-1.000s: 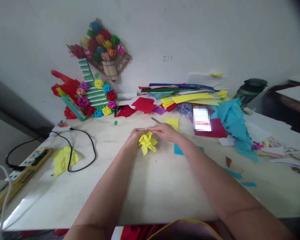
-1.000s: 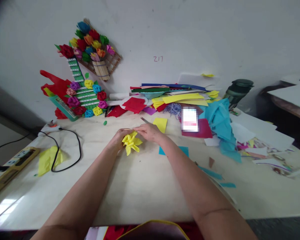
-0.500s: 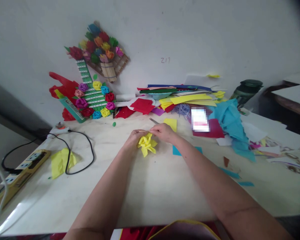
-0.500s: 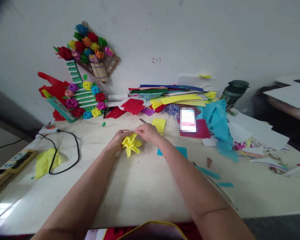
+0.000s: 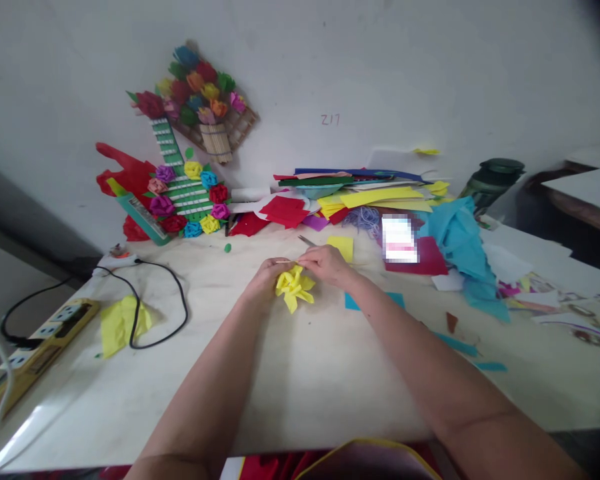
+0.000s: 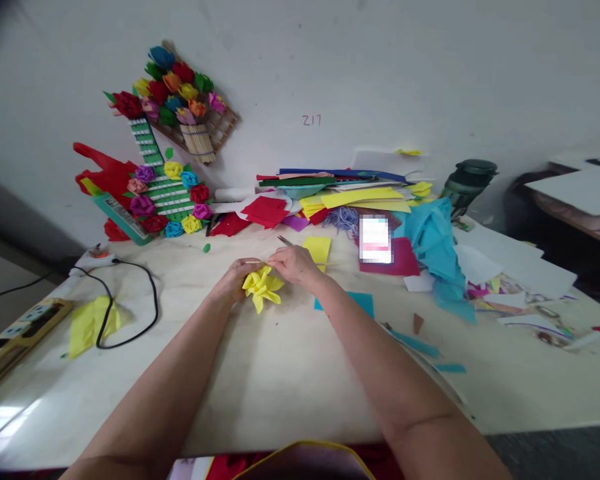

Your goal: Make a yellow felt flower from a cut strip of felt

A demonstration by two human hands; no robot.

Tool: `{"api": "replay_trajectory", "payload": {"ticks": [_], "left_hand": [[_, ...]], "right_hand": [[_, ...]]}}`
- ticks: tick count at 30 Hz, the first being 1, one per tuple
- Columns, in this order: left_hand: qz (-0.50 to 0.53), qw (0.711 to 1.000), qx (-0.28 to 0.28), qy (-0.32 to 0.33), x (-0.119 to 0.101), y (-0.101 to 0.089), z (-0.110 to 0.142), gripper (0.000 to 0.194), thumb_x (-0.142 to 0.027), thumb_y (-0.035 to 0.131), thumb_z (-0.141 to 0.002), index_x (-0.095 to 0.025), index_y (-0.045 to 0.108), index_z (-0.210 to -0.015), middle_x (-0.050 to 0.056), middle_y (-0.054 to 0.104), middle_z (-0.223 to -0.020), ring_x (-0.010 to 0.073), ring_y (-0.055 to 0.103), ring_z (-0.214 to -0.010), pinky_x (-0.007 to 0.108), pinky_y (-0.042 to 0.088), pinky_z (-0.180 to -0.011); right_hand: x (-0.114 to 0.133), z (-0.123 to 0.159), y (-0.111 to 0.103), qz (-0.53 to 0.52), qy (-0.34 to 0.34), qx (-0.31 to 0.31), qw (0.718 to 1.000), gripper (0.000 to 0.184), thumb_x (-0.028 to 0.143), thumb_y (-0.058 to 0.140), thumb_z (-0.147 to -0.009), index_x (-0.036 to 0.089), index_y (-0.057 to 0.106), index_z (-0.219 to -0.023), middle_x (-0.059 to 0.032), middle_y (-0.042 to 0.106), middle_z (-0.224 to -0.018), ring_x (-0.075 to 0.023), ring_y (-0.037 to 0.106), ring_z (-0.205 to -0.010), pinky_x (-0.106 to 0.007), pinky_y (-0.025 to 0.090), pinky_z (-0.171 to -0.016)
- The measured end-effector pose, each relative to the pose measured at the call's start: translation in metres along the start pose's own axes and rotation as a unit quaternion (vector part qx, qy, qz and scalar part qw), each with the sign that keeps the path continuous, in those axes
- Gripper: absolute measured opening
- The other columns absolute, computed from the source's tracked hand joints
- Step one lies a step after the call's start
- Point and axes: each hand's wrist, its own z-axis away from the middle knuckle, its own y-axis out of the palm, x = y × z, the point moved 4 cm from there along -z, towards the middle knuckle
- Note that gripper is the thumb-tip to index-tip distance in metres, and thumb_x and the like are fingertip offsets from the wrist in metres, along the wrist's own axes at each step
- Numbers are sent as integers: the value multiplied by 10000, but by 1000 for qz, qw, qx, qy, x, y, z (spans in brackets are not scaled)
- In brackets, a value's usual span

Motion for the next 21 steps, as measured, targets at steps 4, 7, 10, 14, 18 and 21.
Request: {"api": "replay_trajectory", "payload": {"ticks": [4, 7, 10, 14, 18, 21], "left_hand": [[10, 1000, -8, -8, 2, -1, -1, 162, -257, 605, -575, -106, 551, -600, 4, 526, -481, 96, 468, -411, 219, 328, -430], [30, 1000, -4, -8, 4, -1, -2, 153, -248, 603, -571, -104, 557, -597, 6, 527, -480, 94, 463, -408, 220, 330, -430], [47, 999, 3, -14, 5, -3, -3, 136, -230, 598, -573, -101, 563, -595, 10, 533, -486, 95, 472, -419, 221, 341, -441], [54, 998, 9, -27, 6, -5, -3, 121, -217, 585, -581, -98, 561, -584, 13, 537, -479, 98, 469, -415, 224, 351, -443], [93, 995, 1, -24, 7, -5, -4, 132, -217, 580, -593, -89, 583, -625, 36, 575, -546, 121, 520, -484, 242, 402, -508], [118, 992, -8, -35, 8, -5, -5, 167, -243, 586, -606, -85, 597, -660, 45, 583, -567, 138, 543, -525, 258, 425, -551]], "right_hand": [[3, 1, -1, 6, -24, -8, 1000, 202, 250, 473, -772, 196, 667, -792, -13, 645, -733, -95, 555, -676, -184, 366, -602], [4, 1, 0, 12, -34, -9, 999, 207, 244, 465, -775, 196, 664, -804, -17, 644, -745, -97, 556, -687, -186, 365, -614], [4, 2, 1, 22, -35, 0, 999, 220, 246, 449, -782, 204, 661, -822, -18, 644, -773, -102, 557, -712, -192, 363, -623], [6, 2, 2, 41, -39, 12, 998, 241, 260, 423, -796, 210, 655, -842, -19, 641, -784, -109, 553, -725, -204, 355, -625], [12, 3, -1, 81, -70, 18, 994, 262, 237, 386, -811, 205, 646, -815, -18, 627, -770, -103, 536, -720, -206, 331, -608], [17, 4, -2, 126, -91, 20, 988, 258, 202, 378, -807, 196, 635, -789, -16, 608, -729, -101, 515, -691, -212, 300, -577]]}}
